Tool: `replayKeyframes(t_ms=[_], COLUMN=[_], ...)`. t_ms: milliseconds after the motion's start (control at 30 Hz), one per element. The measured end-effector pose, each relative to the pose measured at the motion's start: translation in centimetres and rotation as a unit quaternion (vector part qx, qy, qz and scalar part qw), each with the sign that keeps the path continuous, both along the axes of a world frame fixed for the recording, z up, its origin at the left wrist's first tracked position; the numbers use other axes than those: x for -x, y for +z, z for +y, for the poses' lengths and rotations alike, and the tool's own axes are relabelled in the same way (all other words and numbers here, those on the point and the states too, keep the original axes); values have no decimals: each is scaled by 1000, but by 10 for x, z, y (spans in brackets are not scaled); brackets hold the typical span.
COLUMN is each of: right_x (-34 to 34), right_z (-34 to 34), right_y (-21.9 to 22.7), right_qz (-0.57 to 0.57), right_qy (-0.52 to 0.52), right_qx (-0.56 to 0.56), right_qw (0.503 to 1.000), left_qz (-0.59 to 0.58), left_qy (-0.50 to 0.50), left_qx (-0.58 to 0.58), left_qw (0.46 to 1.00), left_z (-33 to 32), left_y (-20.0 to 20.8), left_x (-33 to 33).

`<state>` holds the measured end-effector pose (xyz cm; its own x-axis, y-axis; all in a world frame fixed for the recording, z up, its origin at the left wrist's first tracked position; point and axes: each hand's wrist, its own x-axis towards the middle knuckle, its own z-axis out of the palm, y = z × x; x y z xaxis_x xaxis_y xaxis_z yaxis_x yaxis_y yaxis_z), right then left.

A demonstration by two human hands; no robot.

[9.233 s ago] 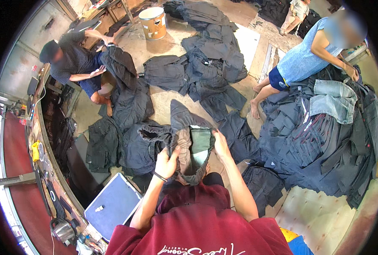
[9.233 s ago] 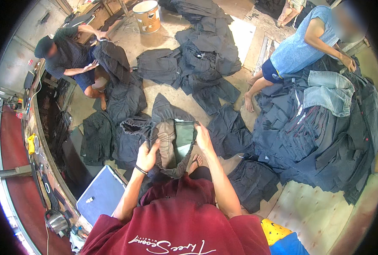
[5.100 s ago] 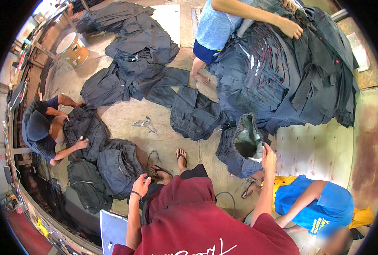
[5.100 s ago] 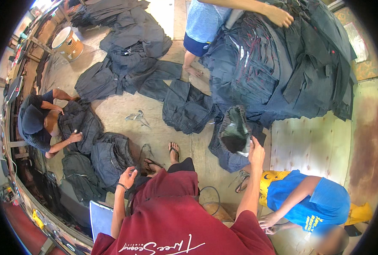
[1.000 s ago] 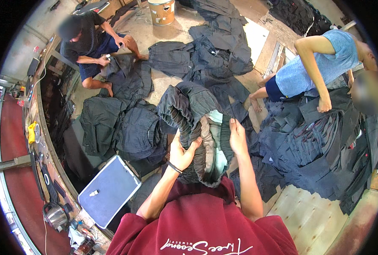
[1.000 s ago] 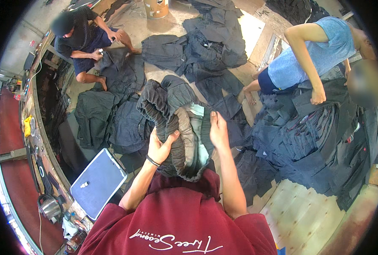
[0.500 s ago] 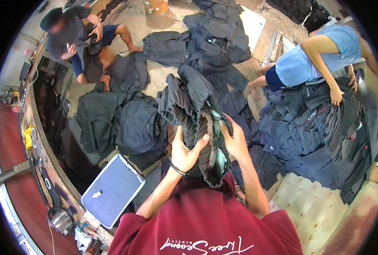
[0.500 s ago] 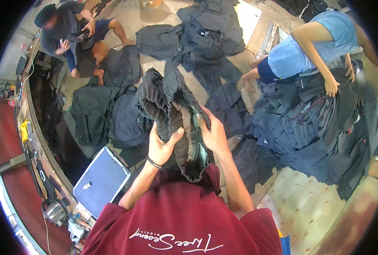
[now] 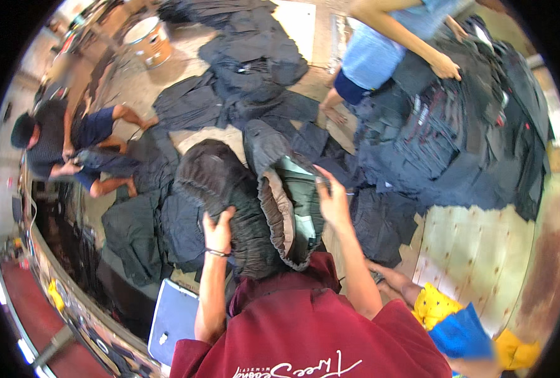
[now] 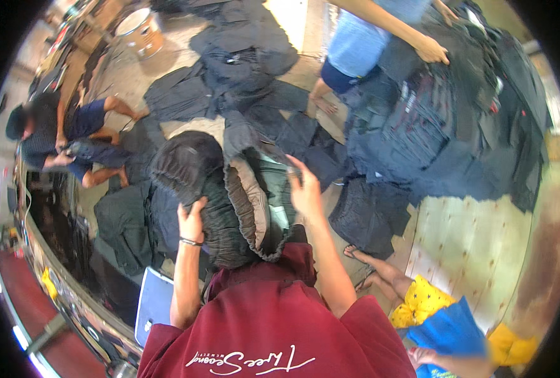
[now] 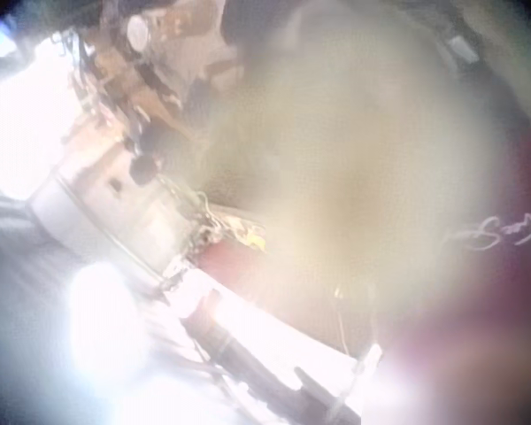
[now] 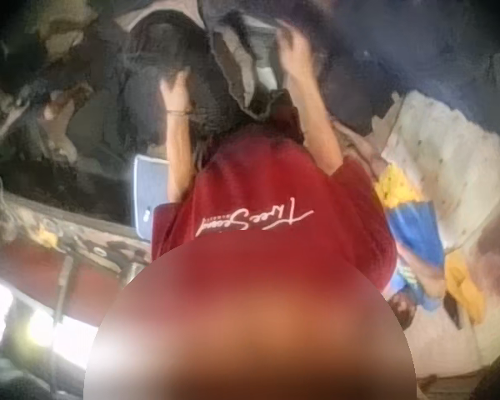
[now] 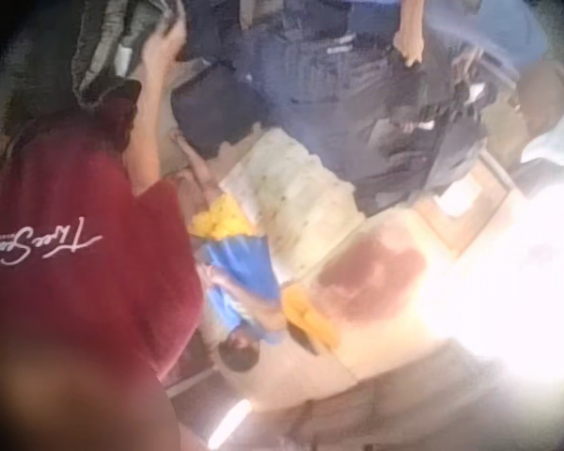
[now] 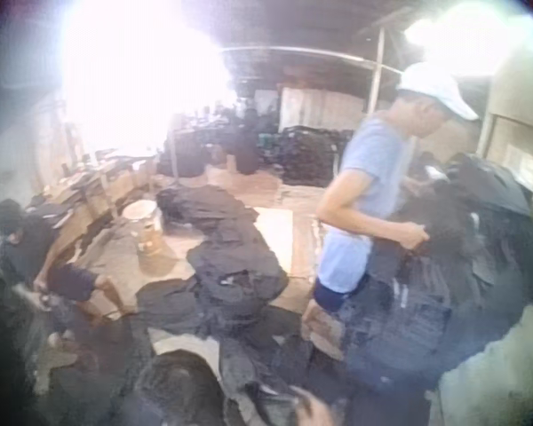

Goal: The person repeatedly picks up dark garments from a pile on the floor, turns them inside out, and places them on a nearby table. Other workers are also handling similar garments in the same room.

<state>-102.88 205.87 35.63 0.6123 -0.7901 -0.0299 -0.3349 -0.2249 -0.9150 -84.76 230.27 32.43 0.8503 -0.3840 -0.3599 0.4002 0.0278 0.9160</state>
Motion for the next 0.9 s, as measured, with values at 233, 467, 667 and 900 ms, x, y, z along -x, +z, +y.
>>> replayKeyframes(t_ms=[233, 467, 667, 900], right_x=[210, 345, 389, 277], right_z=[-78, -124, -167, -162], right_y=[64, 101, -20, -122], right_qz=[299, 450, 502, 452], right_qy=[-190, -245, -265, -160], right_qx=[82, 187, 168, 22], right_qw=[932, 838, 806, 877], left_qz=[49, -1, -1, -16], left_qy=[34, 43, 56, 49], left_qx=[11, -11, -20, -58], left_qw=[998, 999, 998, 997], left_z=[16, 10, -2, -17], left_y=[-24, -33, -29, -12], left_x=[-30, -32, -23, -1])
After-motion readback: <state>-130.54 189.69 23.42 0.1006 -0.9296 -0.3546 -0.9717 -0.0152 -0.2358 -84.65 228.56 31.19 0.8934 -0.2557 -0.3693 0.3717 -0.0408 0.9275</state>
